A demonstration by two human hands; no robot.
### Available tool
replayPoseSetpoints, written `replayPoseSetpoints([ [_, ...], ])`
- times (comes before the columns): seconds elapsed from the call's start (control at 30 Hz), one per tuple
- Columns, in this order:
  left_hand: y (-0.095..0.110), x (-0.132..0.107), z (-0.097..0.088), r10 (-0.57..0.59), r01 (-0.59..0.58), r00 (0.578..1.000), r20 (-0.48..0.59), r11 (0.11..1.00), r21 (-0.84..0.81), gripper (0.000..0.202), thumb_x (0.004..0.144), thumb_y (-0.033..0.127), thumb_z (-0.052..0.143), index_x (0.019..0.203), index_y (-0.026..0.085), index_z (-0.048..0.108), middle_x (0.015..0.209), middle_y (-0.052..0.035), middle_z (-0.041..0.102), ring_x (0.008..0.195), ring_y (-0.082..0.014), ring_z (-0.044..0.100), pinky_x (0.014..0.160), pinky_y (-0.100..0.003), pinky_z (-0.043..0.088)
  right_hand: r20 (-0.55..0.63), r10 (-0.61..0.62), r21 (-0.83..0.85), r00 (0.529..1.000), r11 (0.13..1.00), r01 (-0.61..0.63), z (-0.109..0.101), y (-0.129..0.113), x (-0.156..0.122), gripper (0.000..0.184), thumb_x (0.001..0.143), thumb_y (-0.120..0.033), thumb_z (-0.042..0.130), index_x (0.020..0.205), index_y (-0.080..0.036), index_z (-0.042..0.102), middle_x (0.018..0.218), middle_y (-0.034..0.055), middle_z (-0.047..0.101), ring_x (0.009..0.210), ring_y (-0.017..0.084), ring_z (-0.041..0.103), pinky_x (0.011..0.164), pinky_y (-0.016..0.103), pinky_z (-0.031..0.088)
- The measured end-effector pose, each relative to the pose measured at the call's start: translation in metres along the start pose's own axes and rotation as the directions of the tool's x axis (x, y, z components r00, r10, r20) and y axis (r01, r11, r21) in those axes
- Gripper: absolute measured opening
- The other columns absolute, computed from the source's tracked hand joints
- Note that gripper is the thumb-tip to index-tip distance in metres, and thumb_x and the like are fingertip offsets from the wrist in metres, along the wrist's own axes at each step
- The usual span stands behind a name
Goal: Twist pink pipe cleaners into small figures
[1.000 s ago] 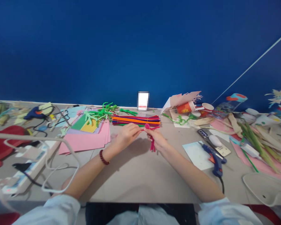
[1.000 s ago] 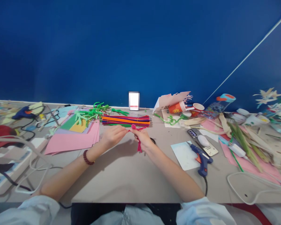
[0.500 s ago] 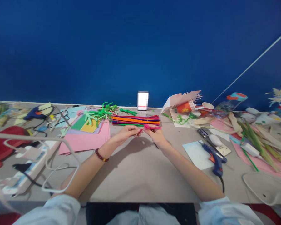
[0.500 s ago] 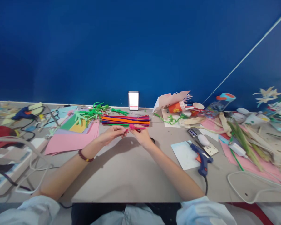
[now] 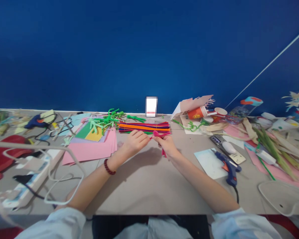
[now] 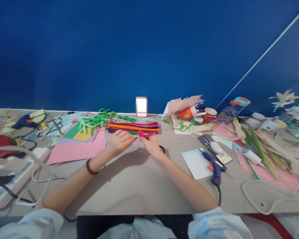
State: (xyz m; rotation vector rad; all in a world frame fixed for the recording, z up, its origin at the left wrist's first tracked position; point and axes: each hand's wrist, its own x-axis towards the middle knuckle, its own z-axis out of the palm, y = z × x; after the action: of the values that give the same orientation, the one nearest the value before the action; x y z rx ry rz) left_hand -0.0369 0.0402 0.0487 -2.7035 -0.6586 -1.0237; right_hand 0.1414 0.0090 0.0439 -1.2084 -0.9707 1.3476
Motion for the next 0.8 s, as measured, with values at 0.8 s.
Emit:
replayPoseSetpoints([
  [0.8, 0.013, 0.006, 0.003, -0.476, 0.405, 0.879, -0.026, 0.775, -0.486, 0.019, 0.084, 0.029, 0.059, 0.100, 0.021, 0.066, 0.082, -0.0044, 0.063, 0.075, -0.0141, 0.055, 0.063, -0.025, 0.046, 0.255, 0.104, 0.213, 0.961, 0.964, -0.161, -0.003, 0.000, 0.004, 0.039, 0.064, -0.053, 0.072, 0.066, -0.016, 0.062, 0.058, -0.0015, 0.056, 0.052, 0.008, 0.049, 0.050, 0.021, 0.040],
])
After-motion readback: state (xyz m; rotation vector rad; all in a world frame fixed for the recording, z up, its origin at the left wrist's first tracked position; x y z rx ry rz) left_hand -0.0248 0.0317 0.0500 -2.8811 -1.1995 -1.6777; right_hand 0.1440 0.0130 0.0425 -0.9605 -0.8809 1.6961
